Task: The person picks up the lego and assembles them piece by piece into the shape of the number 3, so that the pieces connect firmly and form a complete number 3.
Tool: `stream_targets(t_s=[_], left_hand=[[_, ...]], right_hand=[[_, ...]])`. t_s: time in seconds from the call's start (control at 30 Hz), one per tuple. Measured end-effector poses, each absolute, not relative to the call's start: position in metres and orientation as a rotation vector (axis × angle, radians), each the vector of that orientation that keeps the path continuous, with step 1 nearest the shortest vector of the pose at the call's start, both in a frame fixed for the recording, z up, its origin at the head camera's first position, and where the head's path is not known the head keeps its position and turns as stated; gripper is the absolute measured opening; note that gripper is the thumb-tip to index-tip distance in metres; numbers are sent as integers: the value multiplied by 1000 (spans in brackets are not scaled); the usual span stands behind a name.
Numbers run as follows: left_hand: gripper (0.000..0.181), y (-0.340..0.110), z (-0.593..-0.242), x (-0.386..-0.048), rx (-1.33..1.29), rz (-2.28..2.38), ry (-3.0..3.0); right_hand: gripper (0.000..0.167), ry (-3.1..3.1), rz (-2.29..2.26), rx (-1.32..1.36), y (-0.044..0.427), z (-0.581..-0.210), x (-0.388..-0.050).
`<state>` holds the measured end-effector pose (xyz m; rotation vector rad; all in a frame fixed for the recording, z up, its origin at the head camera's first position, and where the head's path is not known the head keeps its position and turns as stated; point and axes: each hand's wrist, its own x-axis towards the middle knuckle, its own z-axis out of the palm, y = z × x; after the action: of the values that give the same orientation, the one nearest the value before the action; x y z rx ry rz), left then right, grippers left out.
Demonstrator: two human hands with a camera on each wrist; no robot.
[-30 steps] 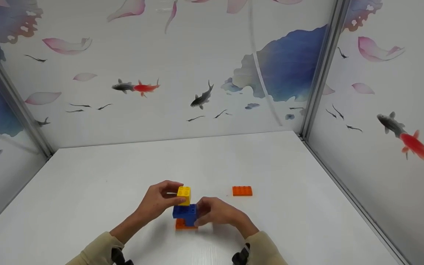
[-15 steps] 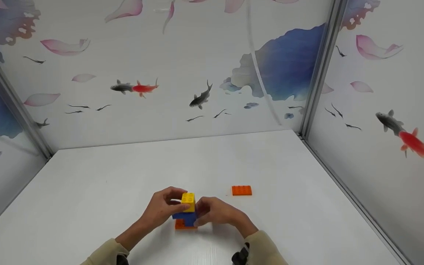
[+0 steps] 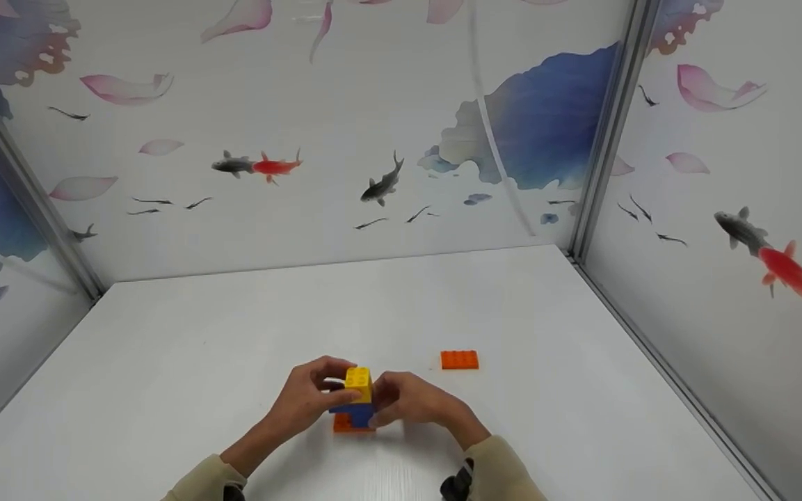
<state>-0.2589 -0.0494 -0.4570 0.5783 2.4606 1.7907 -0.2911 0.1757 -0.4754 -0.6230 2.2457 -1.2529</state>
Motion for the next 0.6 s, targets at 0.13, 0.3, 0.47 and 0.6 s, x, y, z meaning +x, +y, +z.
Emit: stream_targets(t_s=[0.13, 0.3, 0.47, 0.6], left_hand=[[36, -50, -456, -261, 593, 1760, 2475], [35, -50, -453, -263, 618, 1692, 2522], [35, -50, -452, -264, 609, 1644, 2545], [36, -50, -452, -264, 595, 1637, 2544]], right_hand=[[42, 2250, -1248, -627, 175, -474, -291], [42, 2251, -1250, -624, 176, -474, -292], [43, 2236, -1267, -650, 177, -475, -291], [45, 2225, -1277, -659, 177, -476, -290]])
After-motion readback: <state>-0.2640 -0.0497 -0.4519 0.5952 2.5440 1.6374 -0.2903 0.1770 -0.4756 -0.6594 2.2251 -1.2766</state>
